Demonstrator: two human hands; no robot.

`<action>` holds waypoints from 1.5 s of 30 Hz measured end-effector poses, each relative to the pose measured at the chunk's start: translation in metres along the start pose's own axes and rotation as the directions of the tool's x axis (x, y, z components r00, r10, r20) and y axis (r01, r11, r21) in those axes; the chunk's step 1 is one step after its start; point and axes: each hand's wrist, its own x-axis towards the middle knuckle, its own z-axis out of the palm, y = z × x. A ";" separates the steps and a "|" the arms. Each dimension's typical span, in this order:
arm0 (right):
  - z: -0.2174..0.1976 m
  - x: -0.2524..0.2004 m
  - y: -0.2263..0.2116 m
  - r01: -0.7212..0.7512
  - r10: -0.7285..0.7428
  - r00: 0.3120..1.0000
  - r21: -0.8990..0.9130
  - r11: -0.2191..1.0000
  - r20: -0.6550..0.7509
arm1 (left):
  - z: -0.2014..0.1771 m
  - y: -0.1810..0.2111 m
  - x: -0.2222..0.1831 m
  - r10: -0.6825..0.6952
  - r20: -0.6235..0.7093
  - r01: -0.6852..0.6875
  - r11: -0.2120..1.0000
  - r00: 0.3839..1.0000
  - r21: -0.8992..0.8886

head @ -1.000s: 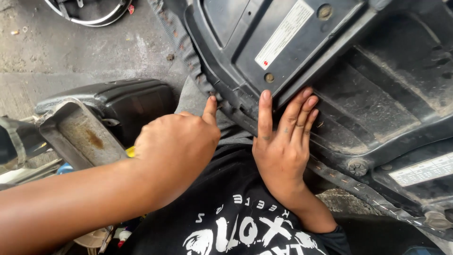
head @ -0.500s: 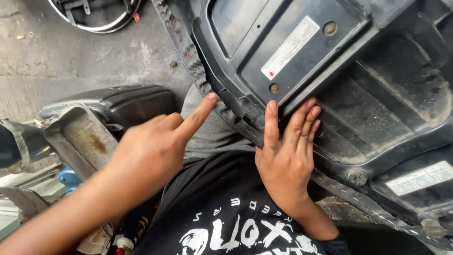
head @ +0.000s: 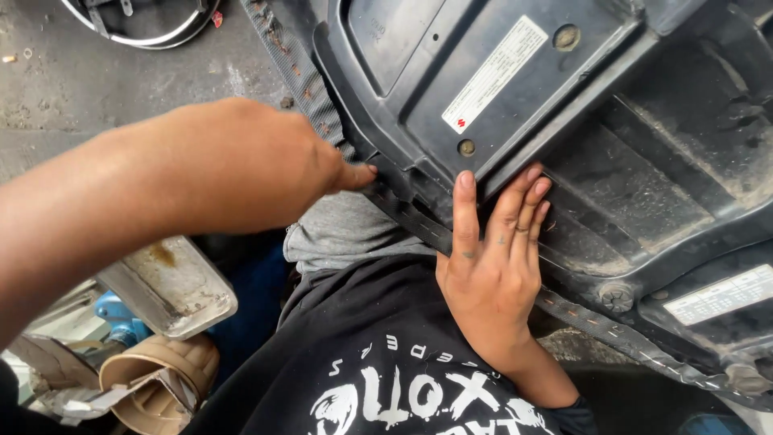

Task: Removing staples from the underside of a motorcycle seat cover using a flathead screwdriver.

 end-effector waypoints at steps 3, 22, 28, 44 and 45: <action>0.002 -0.001 0.001 0.018 -0.018 1.000 -0.015 1.000 -0.021 | 0.009 0.003 0.006 0.039 -0.037 -0.038 0.999 0.999 0.031; 0.002 -0.004 0.002 0.009 -0.009 0.999 0.003 1.000 0.032 | 0.117 0.046 0.016 -0.136 -0.639 -0.078 0.952 0.757 -0.295; 0.003 -0.003 0.001 0.008 -0.008 1.000 -0.026 1.000 0.021 | 0.111 0.048 0.008 -0.073 -0.625 0.024 0.996 0.778 -0.087; 0.011 0.005 -0.004 -0.011 0.004 0.999 -0.160 0.987 -0.044 | 0.057 0.076 0.028 -0.304 -0.375 0.242 0.949 0.876 -0.204; 0.010 0.003 -0.003 -0.013 0.004 0.998 -0.162 0.987 -0.055 | 0.078 0.074 0.031 -0.308 -0.383 0.247 0.948 0.871 -0.202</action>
